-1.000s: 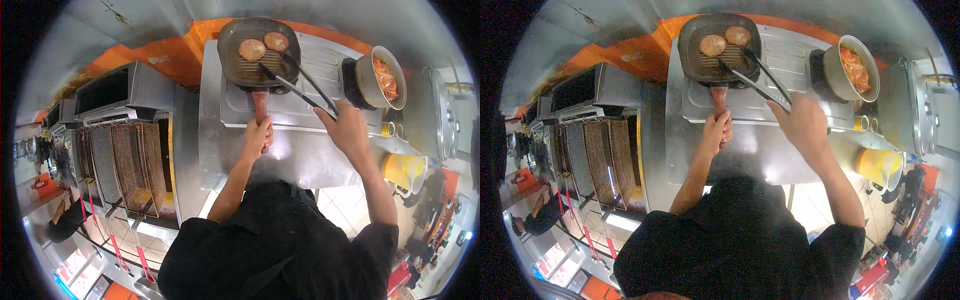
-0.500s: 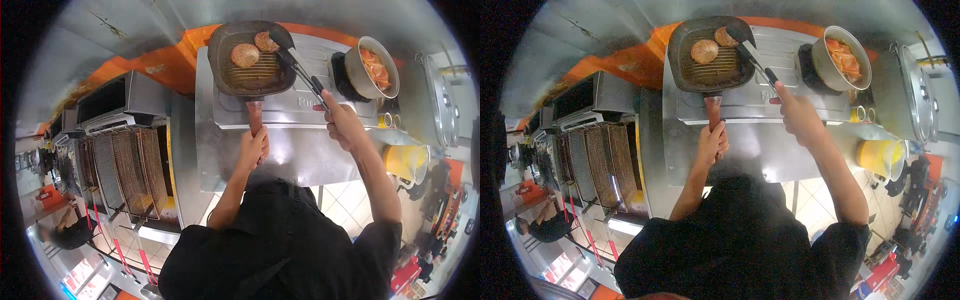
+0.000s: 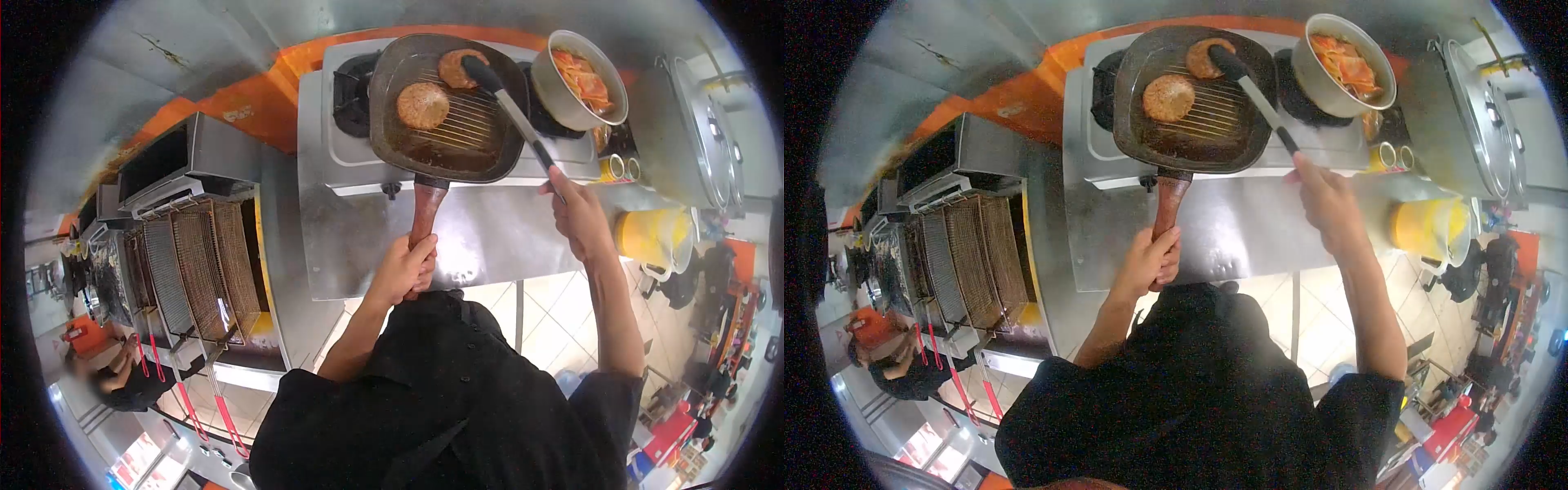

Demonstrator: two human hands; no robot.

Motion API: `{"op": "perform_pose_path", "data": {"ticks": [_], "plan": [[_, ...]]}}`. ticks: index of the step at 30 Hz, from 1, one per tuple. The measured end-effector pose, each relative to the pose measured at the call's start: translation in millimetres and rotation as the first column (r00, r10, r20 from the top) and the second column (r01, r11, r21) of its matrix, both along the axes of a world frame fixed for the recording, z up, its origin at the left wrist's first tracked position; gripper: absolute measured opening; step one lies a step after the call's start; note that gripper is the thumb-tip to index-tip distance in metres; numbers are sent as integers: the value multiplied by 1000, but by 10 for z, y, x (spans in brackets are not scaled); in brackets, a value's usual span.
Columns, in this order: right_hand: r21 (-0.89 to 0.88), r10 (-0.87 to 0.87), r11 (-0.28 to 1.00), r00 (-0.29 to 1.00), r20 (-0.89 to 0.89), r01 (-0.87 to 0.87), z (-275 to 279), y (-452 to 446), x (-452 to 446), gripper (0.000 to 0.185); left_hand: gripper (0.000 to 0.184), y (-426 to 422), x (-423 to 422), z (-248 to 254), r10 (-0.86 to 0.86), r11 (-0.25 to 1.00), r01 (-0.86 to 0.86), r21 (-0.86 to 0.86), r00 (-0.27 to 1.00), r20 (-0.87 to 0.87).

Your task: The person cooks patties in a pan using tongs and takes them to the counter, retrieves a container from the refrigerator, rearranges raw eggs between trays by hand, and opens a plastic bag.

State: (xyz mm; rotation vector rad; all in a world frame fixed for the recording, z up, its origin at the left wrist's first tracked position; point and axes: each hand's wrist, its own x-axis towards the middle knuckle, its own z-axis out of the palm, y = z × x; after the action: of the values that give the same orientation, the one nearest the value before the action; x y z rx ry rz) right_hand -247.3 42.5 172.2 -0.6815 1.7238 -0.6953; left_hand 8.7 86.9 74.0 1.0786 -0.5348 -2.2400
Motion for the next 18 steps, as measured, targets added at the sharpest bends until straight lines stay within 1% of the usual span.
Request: {"op": "perform_pose_path", "data": {"ticks": [2, 4, 6, 7, 8, 10, 12, 14, 15, 17, 18], "plan": [[-75, -26, 997, 1000, -13, 25, 90, 257, -155, 42, 27, 117, -63, 22, -38, 999, 38, -13, 999, 12], [-83, -49, 996, 998, -37, 46, 225, 519, -239, 41, 27, 235, -125, 64, -78, 997, 78, -28, 997, 23], [-53, -20, 998, 1000, -15, 19, 322, 800, -339, 41, 26, 357, -187, 138, -148, 989, 149, -23, 988, 34], [-21, -10, 1000, 999, 36, 11, 325, 948, -400, 40, 26, 428, -228, 162, -162, 986, 162, -23, 986, 32], [-20, -25, 999, 999, 35, 26, 343, 1083, -446, 40, 26, 505, -271, 180, -196, 980, 197, -14, 980, 43], [47, 26, 999, 1000, -11, -26, 370, 1353, -532, 38, 25, 678, -372, 213, -248, 969, 249, -2, 967, 53], [30, 2, 1000, 1000, -2, -2, 340, 1656, -671, 37, 25, 879, -482, 251, -310, 951, 310, -4, 949, 54], [53, 11, 999, 995, -101, -5, 373, 1991, -794, 39, 24, 1096, -636, 314, -350, 937, 350, 10, 935, 65], [51, -13, 999, 995, -97, 18, 392, 2192, -858, 39, 24, 1215, -718, 325, -372, 928, 372, 23, 925, 74], [-11, -19, 1000, 970, -242, 17, 448, 2661, -989, 42, 24, 1483, -913, 287, -415, 909, 416, 6, 906, 85], [-5, -44, 999, 970, -241, 44, 490, 2896, -1046, 42, 24, 1646, -1012, 270, -433, 900, 435, -2, 897, 87]]}}
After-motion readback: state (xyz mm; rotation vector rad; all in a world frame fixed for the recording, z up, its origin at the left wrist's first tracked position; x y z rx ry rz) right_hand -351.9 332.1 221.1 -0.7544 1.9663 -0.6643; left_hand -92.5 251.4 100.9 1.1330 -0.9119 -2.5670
